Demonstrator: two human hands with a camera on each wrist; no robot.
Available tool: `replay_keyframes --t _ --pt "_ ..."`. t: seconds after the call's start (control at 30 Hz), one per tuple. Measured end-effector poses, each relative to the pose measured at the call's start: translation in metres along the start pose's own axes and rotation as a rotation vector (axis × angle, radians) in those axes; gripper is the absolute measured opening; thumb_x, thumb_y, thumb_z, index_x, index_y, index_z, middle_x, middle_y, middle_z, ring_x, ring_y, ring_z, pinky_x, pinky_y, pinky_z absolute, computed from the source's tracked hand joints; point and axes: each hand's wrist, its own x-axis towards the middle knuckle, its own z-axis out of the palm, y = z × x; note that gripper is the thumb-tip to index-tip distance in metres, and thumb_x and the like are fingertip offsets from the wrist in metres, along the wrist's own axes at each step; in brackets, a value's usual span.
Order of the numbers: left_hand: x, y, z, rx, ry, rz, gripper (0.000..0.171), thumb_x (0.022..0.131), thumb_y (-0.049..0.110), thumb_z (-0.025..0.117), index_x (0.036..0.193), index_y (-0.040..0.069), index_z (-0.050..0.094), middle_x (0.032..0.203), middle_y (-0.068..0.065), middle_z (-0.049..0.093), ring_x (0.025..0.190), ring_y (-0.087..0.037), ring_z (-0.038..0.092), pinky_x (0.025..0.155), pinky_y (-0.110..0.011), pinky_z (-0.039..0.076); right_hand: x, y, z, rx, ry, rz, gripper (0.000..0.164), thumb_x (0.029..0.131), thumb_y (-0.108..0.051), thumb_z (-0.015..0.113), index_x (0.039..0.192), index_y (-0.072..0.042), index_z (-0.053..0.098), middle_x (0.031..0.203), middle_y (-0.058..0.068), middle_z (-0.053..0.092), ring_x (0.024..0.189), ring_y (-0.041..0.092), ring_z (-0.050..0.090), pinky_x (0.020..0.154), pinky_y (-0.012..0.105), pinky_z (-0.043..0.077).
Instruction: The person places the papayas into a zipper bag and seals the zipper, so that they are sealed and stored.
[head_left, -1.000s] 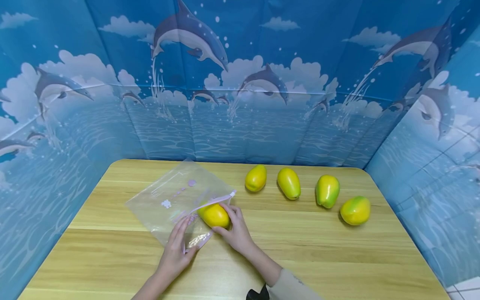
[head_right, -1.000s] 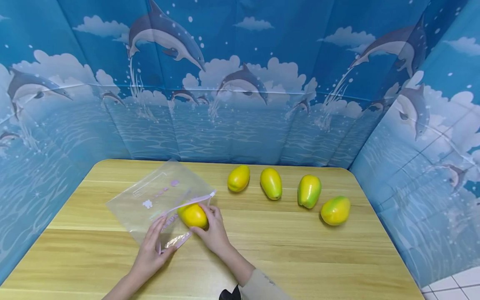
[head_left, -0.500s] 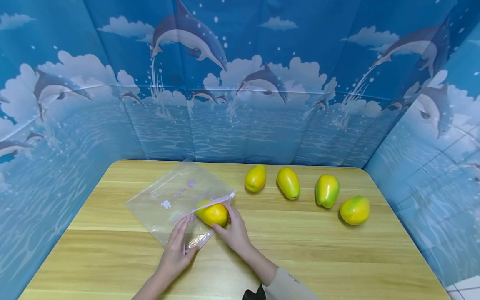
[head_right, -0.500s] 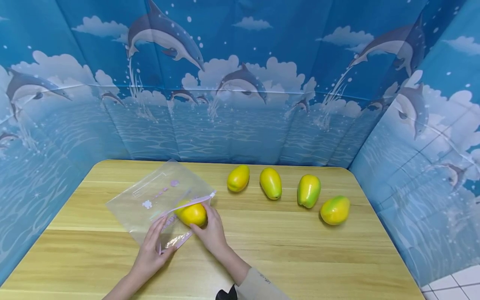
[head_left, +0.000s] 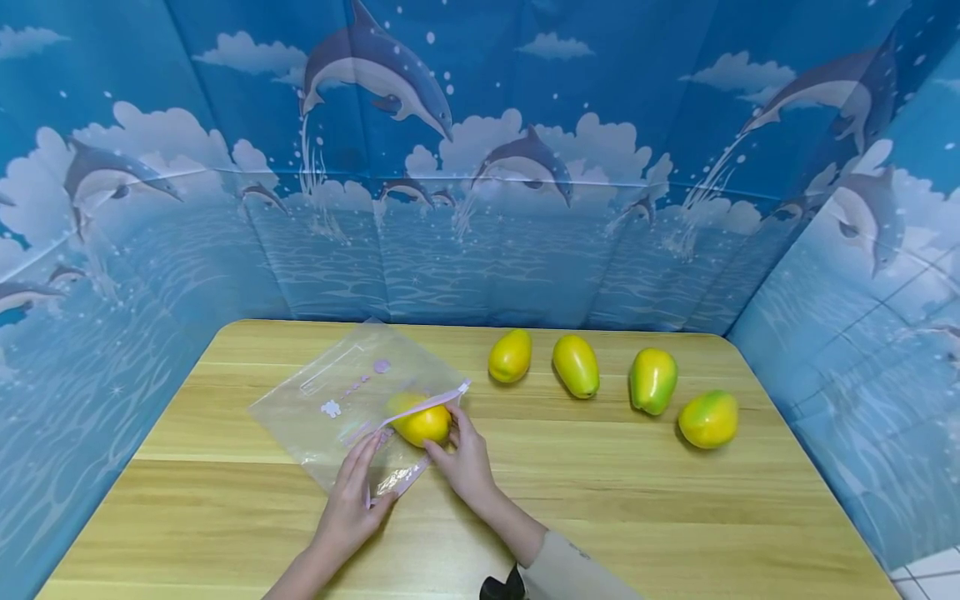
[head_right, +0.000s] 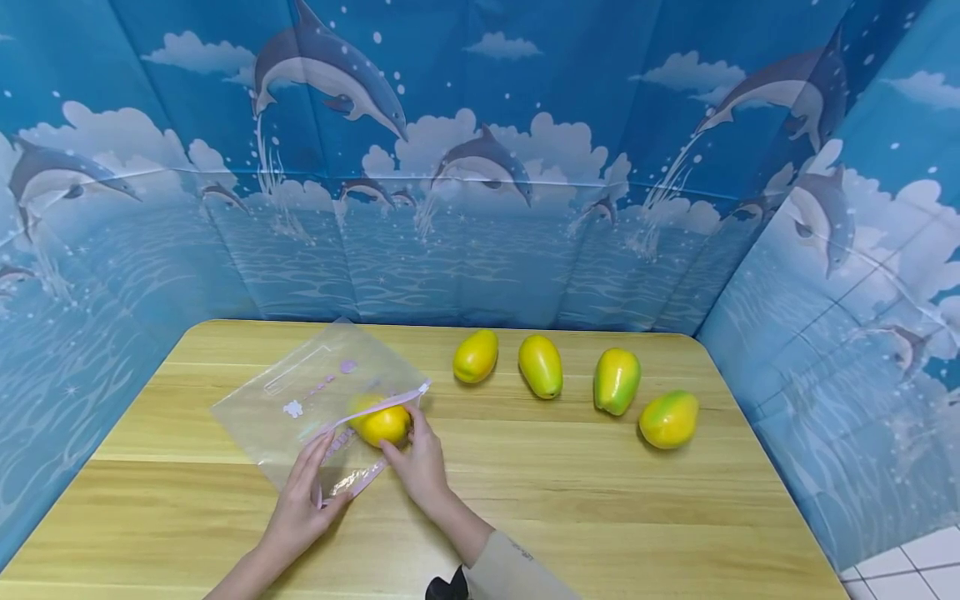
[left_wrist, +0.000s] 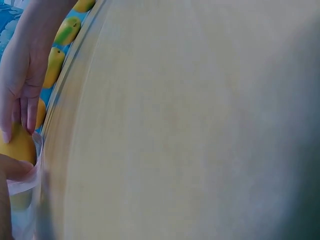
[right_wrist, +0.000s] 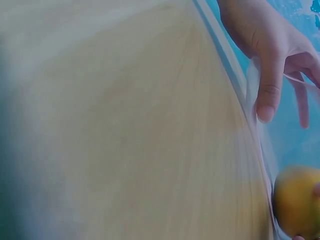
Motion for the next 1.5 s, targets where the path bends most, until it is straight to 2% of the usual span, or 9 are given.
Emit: replay_keyframes --t 0.23,0.5,0.73,0.97,1.07,1.2,1.27,1.5 --pt "-0.001 0.000 0.000 -0.011 -0.002 0.009 0.086 0.056 0.000 0.078 0.131 -0.011 0.038 0.134 -0.020 0.041 0.125 -0.020 0.037 0.112 -0.017 0.020 0.004 0.002 0.006 -0.034 0.050 0.009 0.058 0.077 -0.001 0.069 0.127 0.010 0.042 0.124 0.028 0.051 0.116 0.035 0.050 0.093 0.034 0.049" --pt "0.000 0.001 0.000 -0.010 0.001 0.017 0.086 0.054 0.001 0.078 0.130 -0.011 0.039 0.133 -0.020 0.041 0.125 -0.020 0.037 0.112 -0.017 0.021 0.010 0.002 0.012 0.018 0.097 -0.046 0.057 0.074 0.010 0.067 0.123 0.019 0.041 0.119 0.037 0.049 0.110 0.046 0.050 0.088 0.046 0.049" --pt "0.000 0.001 0.000 -0.018 -0.007 0.025 0.087 0.054 -0.001 0.078 0.130 -0.012 0.039 0.133 -0.020 0.041 0.126 -0.019 0.037 0.112 -0.017 0.021 0.011 0.004 0.016 -0.031 0.124 0.006 0.059 0.077 -0.002 0.070 0.127 0.013 0.043 0.122 0.031 0.050 0.109 0.037 0.054 0.082 0.032 0.054" --pt "-0.001 0.000 0.000 -0.028 -0.011 0.027 0.088 0.054 -0.002 0.078 0.131 -0.011 0.038 0.134 -0.019 0.041 0.126 -0.019 0.036 0.112 -0.018 0.021 0.013 0.005 0.016 -0.009 0.103 0.038 0.057 0.079 -0.005 0.068 0.125 0.016 0.043 0.123 0.034 0.046 0.103 0.039 0.056 0.079 0.028 0.054" --pt "-0.001 0.000 0.000 -0.035 -0.010 0.030 0.089 0.053 -0.003 0.078 0.132 -0.011 0.037 0.134 -0.018 0.040 0.127 -0.019 0.035 0.112 -0.018 0.021 0.015 0.003 0.016 0.027 0.094 0.050 0.055 0.079 -0.003 0.068 0.125 0.016 0.043 0.124 0.033 0.046 0.109 0.040 0.052 0.082 0.032 0.053" --pt "0.000 0.000 0.000 -0.039 -0.010 0.036 0.089 0.053 -0.002 0.078 0.132 -0.010 0.037 0.134 -0.019 0.041 0.127 -0.019 0.036 0.112 -0.018 0.021 0.014 -0.016 0.013 0.085 0.108 0.053 0.050 0.076 0.005 0.067 0.120 0.017 0.045 0.121 0.036 0.048 0.112 0.044 0.048 0.086 0.042 0.051" --pt "0.000 0.000 0.000 -0.038 -0.007 0.039 0.088 0.054 -0.002 0.078 0.131 -0.011 0.038 0.133 -0.020 0.041 0.126 -0.020 0.036 0.112 -0.018 0.021 0.013 -0.026 0.013 0.103 0.120 0.061 0.047 0.075 0.008 0.067 0.116 0.018 0.047 0.117 0.037 0.051 0.109 0.046 0.050 0.086 0.046 0.051" --pt "-0.001 0.000 0.000 -0.038 0.000 0.053 0.086 0.055 -0.001 0.077 0.131 -0.012 0.039 0.132 -0.021 0.042 0.126 -0.019 0.037 0.112 -0.019 0.022 0.012 -0.033 0.015 0.109 0.149 0.060 0.041 0.074 0.007 0.069 0.111 0.014 0.053 0.108 0.030 0.056 0.101 0.043 0.056 0.084 0.045 0.052"
